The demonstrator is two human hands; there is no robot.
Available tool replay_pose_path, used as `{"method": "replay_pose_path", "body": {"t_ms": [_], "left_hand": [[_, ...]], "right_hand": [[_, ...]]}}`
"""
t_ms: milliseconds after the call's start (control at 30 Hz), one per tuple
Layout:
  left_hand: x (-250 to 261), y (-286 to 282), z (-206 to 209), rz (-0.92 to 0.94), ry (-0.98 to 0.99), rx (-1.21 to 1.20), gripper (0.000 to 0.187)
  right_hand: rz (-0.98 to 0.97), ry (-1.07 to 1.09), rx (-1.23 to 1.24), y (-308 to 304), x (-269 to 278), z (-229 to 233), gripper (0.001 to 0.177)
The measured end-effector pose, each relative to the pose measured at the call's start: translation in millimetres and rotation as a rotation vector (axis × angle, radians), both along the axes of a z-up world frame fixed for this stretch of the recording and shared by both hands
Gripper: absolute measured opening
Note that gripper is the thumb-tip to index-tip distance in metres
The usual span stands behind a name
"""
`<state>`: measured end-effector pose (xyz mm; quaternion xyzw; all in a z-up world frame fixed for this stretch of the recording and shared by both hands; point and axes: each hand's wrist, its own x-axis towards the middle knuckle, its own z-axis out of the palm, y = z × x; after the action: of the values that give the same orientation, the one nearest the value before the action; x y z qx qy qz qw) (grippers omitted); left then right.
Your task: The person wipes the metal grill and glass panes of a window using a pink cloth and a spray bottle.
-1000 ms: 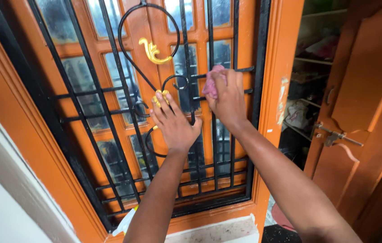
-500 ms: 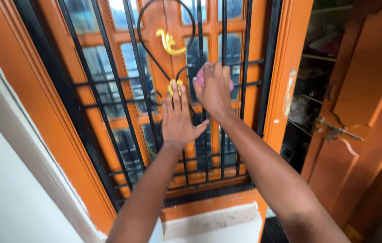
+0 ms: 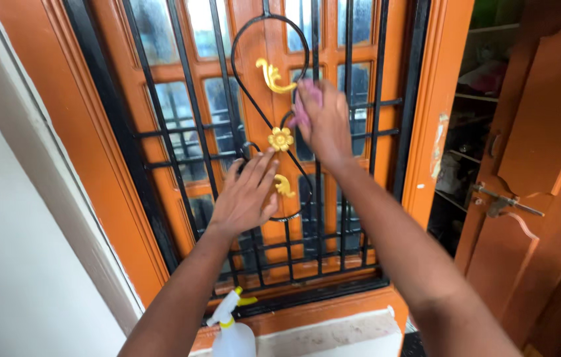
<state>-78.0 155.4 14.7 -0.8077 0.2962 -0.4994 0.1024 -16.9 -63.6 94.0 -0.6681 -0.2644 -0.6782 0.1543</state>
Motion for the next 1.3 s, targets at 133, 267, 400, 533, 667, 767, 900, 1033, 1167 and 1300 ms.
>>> {"method": "replay_pose_path", "body": {"t_ms": [133, 267, 400, 533, 667, 767, 900, 1033, 1167, 1300], "left_hand": [[6.8, 37.7, 4.4, 0.111, -0.020, -0.012, 0.072], [25.3, 81.0, 2.9, 0.172, -0.013, -0.134, 0.085], [38.9, 94.5, -18.1, 0.120, -0.062, -0.264, 0.092], [48.6, 94.8, -27.4, 0.116, -0.069, -0.307, 0.094], [53.6, 98.5, -26.7, 0.148, -0.141, -0.275, 0.082], [53.0, 101.3, -30.6, 0.118, -0.156, -0.282, 0.080], [54.9, 100.5, -31.1, 0.104, -0.201, -0.282, 0.076], [54.2, 102.0, -31.5, 0.100, -0.195, -0.274, 0.077], [54.7, 102.1, -31.6, 0.083, -0.189, -0.290, 0.076], [58.9, 104.7, -35.0, 0.075, -0.173, -0.308, 0.080]], "right_hand": [[-0.132, 0.004, 0.095, 2.3, 12.4, -40.9, 0.064], [-0.178, 0.225, 0.058, -5.3, 9.5, -78.9, 0.074], [-0.233, 0.335, -0.035, -7.1, 3.6, -115.5, 0.067], [-0.044, 0.329, -0.009, -11.8, -2.5, -121.7, 0.061], [0.499, 0.346, 0.181, -10.1, -3.7, -69.2, 0.044], [0.271, 0.148, 0.116, -4.6, -0.6, -24.5, 0.059], [-0.146, -0.001, 0.016, 5.8, 11.5, -16.5, 0.071], [-0.213, 0.066, 0.092, 9.2, 24.3, -45.4, 0.073], [-0.203, 0.086, 0.084, 8.1, 20.7, -68.9, 0.078], [-0.276, 0.190, 0.026, 5.2, 6.1, -97.6, 0.073]]}}
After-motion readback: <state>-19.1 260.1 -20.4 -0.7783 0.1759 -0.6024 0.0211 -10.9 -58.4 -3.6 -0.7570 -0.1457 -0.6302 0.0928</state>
